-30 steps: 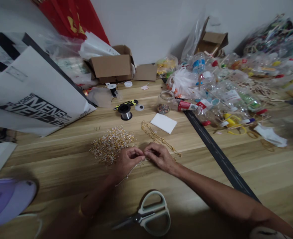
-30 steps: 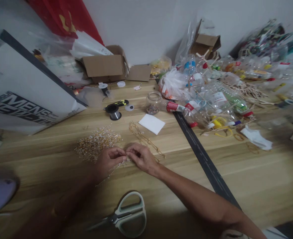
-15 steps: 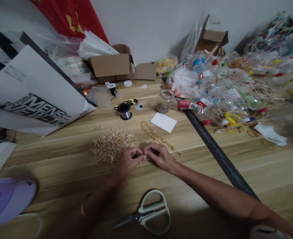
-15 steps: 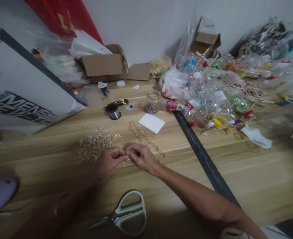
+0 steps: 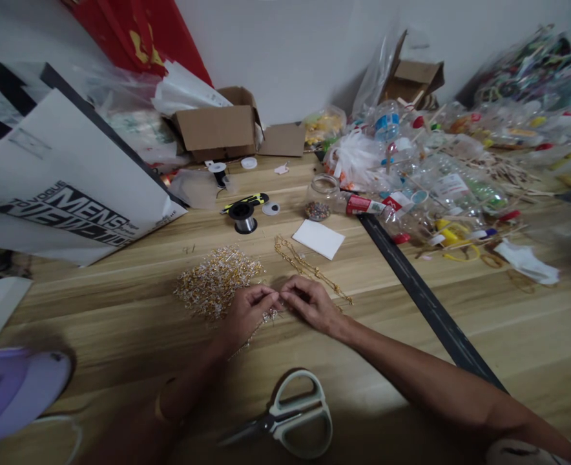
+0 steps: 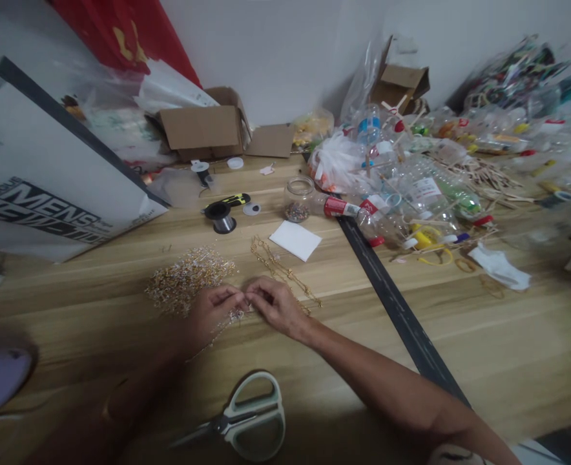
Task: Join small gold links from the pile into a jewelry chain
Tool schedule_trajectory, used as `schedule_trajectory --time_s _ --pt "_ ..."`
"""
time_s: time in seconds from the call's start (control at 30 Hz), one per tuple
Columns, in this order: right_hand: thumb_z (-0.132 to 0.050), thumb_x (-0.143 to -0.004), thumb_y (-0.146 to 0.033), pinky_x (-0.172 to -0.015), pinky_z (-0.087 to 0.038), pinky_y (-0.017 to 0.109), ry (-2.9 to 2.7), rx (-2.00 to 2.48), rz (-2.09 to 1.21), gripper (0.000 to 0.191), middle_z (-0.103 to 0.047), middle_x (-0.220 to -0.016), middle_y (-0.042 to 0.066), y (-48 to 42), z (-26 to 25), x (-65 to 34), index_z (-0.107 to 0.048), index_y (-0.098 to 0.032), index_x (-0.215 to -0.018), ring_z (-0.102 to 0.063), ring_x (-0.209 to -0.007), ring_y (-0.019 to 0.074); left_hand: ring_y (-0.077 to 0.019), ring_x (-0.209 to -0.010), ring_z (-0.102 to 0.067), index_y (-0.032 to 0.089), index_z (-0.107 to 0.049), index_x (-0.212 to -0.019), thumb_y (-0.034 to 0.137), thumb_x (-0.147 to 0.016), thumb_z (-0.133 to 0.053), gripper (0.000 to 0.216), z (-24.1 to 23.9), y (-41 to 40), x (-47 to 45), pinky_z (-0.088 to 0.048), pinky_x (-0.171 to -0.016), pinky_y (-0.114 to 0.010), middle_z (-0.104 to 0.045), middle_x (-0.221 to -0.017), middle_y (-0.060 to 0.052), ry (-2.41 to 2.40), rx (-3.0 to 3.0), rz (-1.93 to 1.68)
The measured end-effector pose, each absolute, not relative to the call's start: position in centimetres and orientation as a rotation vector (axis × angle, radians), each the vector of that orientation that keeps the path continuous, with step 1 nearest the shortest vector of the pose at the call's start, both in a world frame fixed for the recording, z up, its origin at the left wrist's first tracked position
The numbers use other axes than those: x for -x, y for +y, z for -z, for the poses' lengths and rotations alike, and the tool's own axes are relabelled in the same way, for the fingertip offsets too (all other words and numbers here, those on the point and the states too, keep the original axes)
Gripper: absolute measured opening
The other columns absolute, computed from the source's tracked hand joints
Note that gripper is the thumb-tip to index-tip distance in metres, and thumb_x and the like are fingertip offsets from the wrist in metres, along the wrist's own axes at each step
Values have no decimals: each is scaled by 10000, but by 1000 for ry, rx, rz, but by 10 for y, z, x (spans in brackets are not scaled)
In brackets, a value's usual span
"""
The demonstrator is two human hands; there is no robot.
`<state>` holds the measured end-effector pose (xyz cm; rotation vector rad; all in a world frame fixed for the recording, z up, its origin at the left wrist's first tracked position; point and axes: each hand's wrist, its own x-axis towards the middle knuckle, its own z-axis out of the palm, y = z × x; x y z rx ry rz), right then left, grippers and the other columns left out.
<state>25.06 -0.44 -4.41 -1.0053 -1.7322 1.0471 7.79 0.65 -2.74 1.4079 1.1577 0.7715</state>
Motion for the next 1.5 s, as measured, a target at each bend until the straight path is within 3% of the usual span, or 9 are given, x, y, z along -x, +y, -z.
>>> schedule_trajectory --time_s 0.47,1.0,1.5 --pt "-539 -884 -274 -681 -419 260 -1780 911 -986 169 -617 -793 46 -1 42 -252 -651 -156 -839 -561 -744 146 -127 -623 -570 139 -639 -660 290 -769 -602 190 23 7 -76 -439 -636 -237 -656 -641 -10 1139 -1325 -839" --pt "-499 -898 -268 -613 -374 240 -1802 964 -987 180 -541 -720 19 -2 45 -251 -582 -154 -785 -495 -674 130 -141 -653 -596 141 -614 -698 313 -791 -573 200 24 7 -77 -458 -655 -248 -657 -658 -18 1112 -1268 -848" --pt "-522 -890 -258 -624 -380 235 -1843 911 -964 146 -552 -747 22 -2 44 -251 -588 -153 -813 -497 -693 127 -115 -587 -519 153 -567 -653 349 -782 -594 235 32 1 -77 -381 -572 -222 -564 -600 16 1217 -1701 -774"
